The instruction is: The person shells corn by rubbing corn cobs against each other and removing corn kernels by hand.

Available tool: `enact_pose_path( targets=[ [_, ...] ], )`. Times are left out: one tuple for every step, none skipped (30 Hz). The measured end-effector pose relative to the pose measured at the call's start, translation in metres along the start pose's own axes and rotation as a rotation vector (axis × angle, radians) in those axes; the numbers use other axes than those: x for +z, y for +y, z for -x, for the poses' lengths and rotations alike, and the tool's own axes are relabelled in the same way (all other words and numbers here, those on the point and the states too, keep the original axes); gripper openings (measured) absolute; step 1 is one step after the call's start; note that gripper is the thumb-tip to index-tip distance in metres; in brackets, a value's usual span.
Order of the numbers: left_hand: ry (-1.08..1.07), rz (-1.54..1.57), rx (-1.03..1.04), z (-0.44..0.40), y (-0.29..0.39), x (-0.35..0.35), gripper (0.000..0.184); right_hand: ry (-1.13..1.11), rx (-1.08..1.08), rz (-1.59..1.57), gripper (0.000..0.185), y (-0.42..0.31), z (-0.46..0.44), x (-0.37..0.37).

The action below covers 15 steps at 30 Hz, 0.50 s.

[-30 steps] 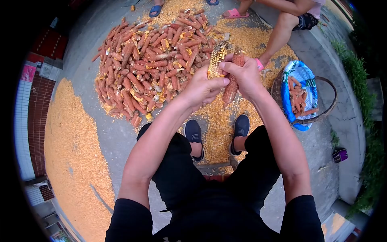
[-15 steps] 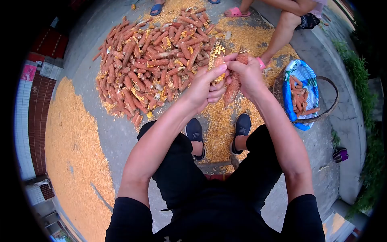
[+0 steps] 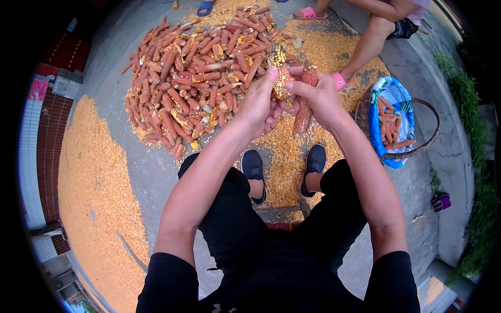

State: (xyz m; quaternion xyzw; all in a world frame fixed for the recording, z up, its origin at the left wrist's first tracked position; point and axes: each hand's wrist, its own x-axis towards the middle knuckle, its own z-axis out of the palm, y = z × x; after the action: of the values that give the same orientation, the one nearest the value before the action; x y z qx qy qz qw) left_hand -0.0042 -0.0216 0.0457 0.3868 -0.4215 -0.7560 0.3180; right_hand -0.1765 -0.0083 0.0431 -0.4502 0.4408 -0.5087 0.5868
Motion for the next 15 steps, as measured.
enact_pose_path(
  targets=[
    [0.023,-0.063,0.011,-0.002,0.002,0.0,0.061,-0.011,-0.008,-0.013,0.035,0.001,-0.001,-0.002],
    [0.044,-0.121,0.072,-0.005,0.003,0.0,0.06,-0.023,-0.014,-0.026,0.035,0.001,-0.001,-0.004],
    [0.066,-0.178,0.131,-0.006,0.004,-0.001,0.059,-0.027,-0.008,0.042,0.035,0.001,-0.001,-0.004],
    [0.09,-0.236,0.189,-0.007,0.006,-0.002,0.058,-0.032,-0.002,0.11,0.034,0.0,0.0,-0.004],
    [0.134,-0.242,0.214,-0.007,0.006,-0.003,0.054,-0.04,0.007,0.176,0.034,0.0,0.001,-0.002],
    [0.178,-0.25,0.24,-0.009,0.007,-0.002,0.049,-0.04,-0.014,0.238,0.034,0.0,0.001,-0.001],
    [0.223,-0.259,0.266,-0.01,0.008,-0.002,0.045,-0.04,-0.035,0.299,0.034,0.001,0.002,-0.001],
    [0.239,-0.24,0.29,-0.013,0.005,-0.004,0.044,-0.04,-0.056,0.36,0.035,0.003,0.003,0.0],
    [0.253,-0.222,0.317,-0.016,0.002,-0.005,0.043,-0.045,-0.05,0.321,0.034,0.004,0.003,0.001],
    [0.265,-0.204,0.344,-0.019,0.0,-0.007,0.042,-0.047,-0.045,0.283,0.034,0.006,0.002,0.001],
    [0.306,-0.217,0.346,-0.021,-0.001,-0.01,0.04,-0.048,-0.041,0.246,0.033,0.006,0.002,0.001],
    [0.347,-0.23,0.347,-0.021,0.0,-0.011,0.038,-0.015,-0.034,0.192,0.033,0.003,0.002,0.002],
    [0.387,-0.244,0.347,-0.02,0.001,-0.012,0.037,0.019,-0.026,0.137,0.034,-0.001,0.001,0.003],
    [0.384,-0.215,0.349,-0.02,0.0,-0.013,0.037,0.052,-0.016,0.081,0.034,-0.004,0.001,0.004],
    [0.381,-0.188,0.349,-0.019,0.001,-0.012,0.037,0.059,0.03,0.164,0.036,-0.006,0.003,0.005]
  ],
)
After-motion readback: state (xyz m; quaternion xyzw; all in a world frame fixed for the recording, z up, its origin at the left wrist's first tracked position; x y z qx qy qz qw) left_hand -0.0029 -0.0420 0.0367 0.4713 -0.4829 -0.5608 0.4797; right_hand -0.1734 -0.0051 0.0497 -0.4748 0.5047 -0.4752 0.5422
